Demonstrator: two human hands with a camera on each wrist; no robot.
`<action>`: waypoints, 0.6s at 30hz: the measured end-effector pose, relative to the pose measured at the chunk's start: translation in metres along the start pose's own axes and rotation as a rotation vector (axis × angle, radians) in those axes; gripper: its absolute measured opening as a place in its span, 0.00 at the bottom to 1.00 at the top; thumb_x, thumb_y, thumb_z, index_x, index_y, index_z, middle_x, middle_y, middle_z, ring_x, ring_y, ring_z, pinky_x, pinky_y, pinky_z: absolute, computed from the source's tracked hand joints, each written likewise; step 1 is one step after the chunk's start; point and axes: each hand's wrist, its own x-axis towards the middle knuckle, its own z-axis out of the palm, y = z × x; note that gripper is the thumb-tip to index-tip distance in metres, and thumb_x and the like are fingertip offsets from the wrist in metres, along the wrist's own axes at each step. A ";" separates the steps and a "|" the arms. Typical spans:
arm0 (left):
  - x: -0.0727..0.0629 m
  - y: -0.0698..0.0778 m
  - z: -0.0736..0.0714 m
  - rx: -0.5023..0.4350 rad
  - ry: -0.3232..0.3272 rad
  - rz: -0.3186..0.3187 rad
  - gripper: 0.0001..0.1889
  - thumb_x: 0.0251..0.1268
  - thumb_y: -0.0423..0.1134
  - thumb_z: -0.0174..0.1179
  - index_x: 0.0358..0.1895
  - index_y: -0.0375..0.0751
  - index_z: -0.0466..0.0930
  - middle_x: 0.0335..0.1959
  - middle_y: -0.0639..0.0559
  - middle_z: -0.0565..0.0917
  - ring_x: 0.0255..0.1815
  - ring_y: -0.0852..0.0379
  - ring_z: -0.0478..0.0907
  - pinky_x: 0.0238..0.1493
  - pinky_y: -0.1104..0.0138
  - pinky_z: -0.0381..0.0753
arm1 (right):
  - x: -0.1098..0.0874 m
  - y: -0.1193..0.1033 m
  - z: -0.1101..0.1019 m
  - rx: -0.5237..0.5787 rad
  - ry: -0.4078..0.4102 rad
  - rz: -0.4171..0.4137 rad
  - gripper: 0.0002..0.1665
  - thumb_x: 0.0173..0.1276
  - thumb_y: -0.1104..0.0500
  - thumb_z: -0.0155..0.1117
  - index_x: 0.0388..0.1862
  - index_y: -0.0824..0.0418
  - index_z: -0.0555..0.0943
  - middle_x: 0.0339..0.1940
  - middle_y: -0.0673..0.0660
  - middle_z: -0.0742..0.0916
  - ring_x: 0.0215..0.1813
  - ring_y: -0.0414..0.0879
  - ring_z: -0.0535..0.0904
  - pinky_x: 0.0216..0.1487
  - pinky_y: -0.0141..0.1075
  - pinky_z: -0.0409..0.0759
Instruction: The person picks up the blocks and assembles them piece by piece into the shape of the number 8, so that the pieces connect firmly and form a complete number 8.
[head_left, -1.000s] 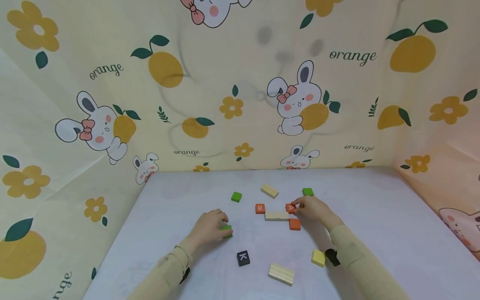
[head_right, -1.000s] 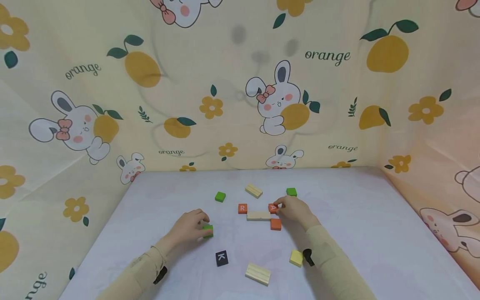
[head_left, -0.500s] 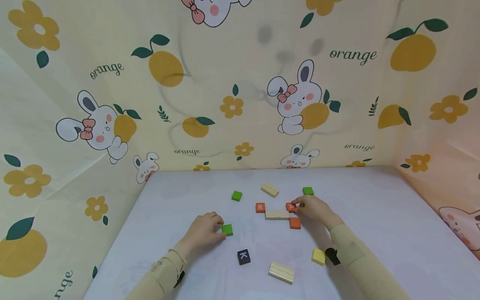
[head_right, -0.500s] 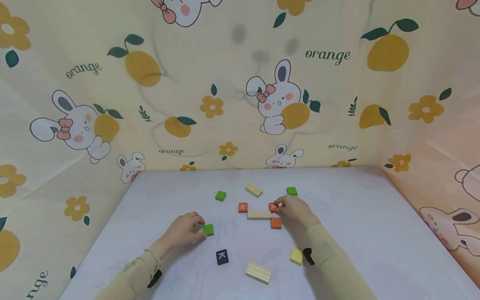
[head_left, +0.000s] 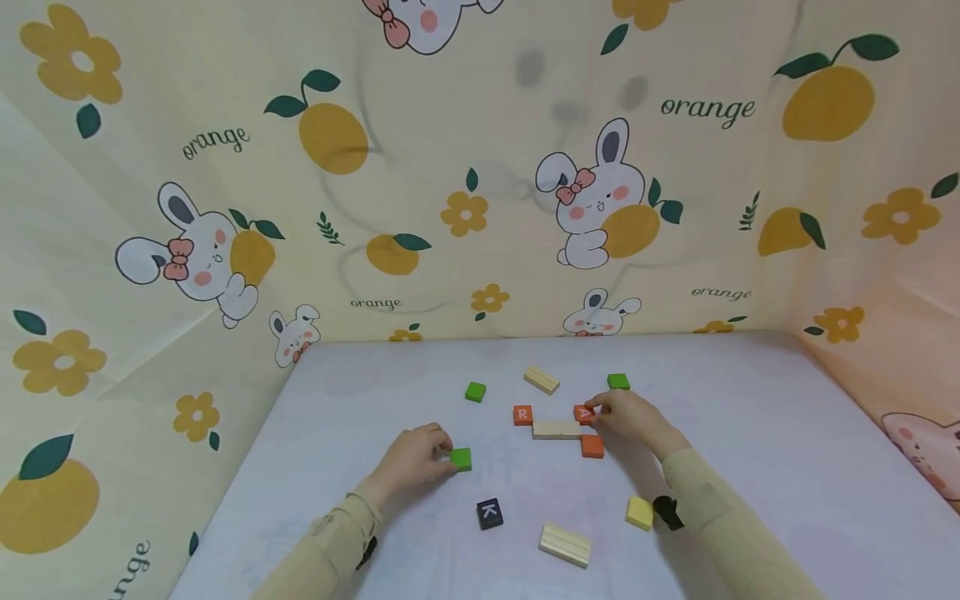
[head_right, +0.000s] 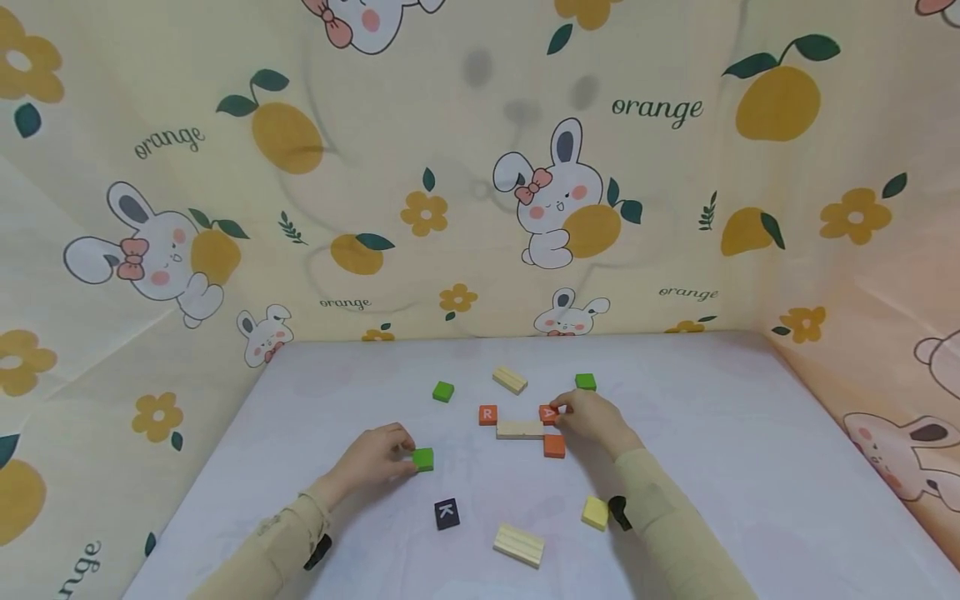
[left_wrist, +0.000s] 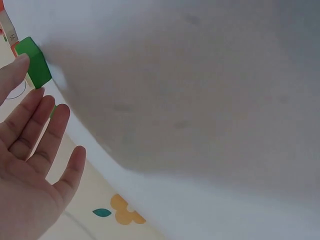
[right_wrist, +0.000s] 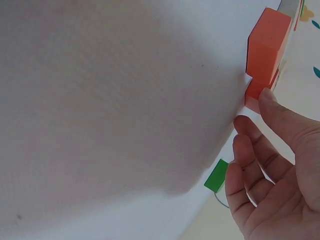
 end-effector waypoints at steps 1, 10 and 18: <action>0.001 0.001 0.001 -0.008 0.001 0.006 0.15 0.51 0.47 0.67 0.38 0.41 0.82 0.36 0.53 0.83 0.36 0.56 0.79 0.41 0.61 0.77 | 0.000 0.000 -0.001 0.000 -0.001 0.000 0.17 0.63 0.58 0.62 0.52 0.58 0.81 0.40 0.57 0.84 0.36 0.45 0.74 0.40 0.41 0.76; 0.012 0.013 0.007 -0.048 -0.006 0.032 0.14 0.53 0.46 0.66 0.39 0.43 0.81 0.37 0.54 0.82 0.36 0.59 0.78 0.40 0.65 0.76 | 0.001 -0.001 0.000 0.003 -0.012 0.005 0.19 0.63 0.56 0.63 0.52 0.58 0.81 0.39 0.57 0.84 0.36 0.46 0.74 0.40 0.42 0.76; 0.026 0.024 0.013 -0.011 -0.028 0.054 0.14 0.54 0.48 0.65 0.40 0.45 0.81 0.38 0.56 0.82 0.36 0.60 0.79 0.41 0.65 0.76 | 0.003 0.000 0.000 0.004 -0.005 0.012 0.19 0.63 0.56 0.63 0.52 0.58 0.81 0.39 0.57 0.83 0.37 0.46 0.74 0.41 0.43 0.76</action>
